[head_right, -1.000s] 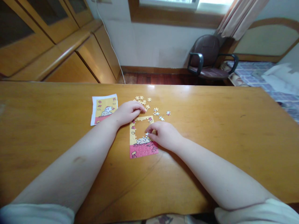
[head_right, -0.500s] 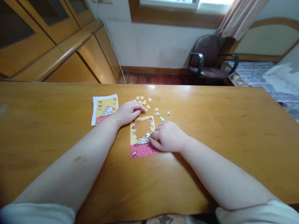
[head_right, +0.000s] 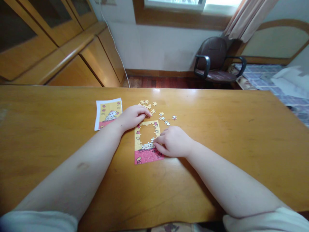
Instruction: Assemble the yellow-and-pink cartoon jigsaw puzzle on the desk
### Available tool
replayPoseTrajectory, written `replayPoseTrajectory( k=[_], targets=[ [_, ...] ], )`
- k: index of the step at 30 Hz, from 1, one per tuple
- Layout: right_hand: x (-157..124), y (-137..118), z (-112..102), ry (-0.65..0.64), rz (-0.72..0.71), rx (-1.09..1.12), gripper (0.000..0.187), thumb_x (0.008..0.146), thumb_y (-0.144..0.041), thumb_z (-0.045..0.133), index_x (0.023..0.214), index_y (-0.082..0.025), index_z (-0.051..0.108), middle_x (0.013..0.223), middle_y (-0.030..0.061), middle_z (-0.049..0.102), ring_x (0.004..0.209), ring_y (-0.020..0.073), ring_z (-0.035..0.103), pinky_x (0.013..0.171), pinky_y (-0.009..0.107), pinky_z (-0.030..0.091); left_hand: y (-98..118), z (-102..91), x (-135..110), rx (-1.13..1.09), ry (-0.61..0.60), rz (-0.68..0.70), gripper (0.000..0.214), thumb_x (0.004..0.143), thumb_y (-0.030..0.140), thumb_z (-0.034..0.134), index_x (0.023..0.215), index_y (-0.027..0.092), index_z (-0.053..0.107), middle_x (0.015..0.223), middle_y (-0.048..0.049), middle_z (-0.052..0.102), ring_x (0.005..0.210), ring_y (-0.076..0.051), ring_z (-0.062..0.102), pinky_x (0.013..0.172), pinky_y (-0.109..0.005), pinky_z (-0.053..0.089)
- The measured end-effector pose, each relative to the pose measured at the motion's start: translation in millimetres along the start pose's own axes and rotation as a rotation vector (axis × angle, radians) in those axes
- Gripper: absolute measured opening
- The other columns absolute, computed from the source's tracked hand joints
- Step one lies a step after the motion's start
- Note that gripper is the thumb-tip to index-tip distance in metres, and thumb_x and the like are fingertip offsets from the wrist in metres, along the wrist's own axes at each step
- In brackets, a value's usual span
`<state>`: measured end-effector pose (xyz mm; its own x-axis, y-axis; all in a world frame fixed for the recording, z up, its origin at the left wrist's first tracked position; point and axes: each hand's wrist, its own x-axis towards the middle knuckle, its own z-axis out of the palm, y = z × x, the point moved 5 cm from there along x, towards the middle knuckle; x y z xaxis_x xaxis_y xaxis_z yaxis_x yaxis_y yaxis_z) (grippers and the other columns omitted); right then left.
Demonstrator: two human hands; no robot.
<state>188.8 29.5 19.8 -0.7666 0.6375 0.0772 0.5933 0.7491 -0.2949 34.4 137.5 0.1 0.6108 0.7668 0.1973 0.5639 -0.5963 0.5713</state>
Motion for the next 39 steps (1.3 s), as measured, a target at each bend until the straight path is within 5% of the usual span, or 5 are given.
replayPoseTrajectory(
  k=[34, 39],
  targets=[
    [3.2, 1.6, 5.8, -0.080, 0.111, 0.034, 0.028, 0.095, -0.035, 0.050, 0.099, -0.023, 0.075, 0.081, 0.0050, 0.074, 0.071, 0.0158, 0.064, 0.068, 0.027, 0.041, -1.0, 0.4, 0.1, -0.003, -0.003, 0.002, 0.031, 0.081, 0.008, 0.046, 0.090, 0.021, 0.073, 0.098, -0.0017, 0.073, 0.099, -0.018, 0.065, 0.094, -0.035, 0.051],
    [0.5, 24.0, -5.5, 0.124, 0.399, -0.155, 0.032, 0.096, -0.032, 0.045, 0.093, -0.018, 0.073, 0.082, 0.0085, 0.071, 0.074, 0.0191, 0.062, 0.069, 0.030, 0.040, -2.4, 1.1, 0.0, -0.005, -0.002, 0.011, 0.031, 0.081, 0.009, 0.047, 0.091, 0.021, 0.074, 0.097, -0.0019, 0.074, 0.098, -0.018, 0.066, 0.093, -0.035, 0.052]
  ],
)
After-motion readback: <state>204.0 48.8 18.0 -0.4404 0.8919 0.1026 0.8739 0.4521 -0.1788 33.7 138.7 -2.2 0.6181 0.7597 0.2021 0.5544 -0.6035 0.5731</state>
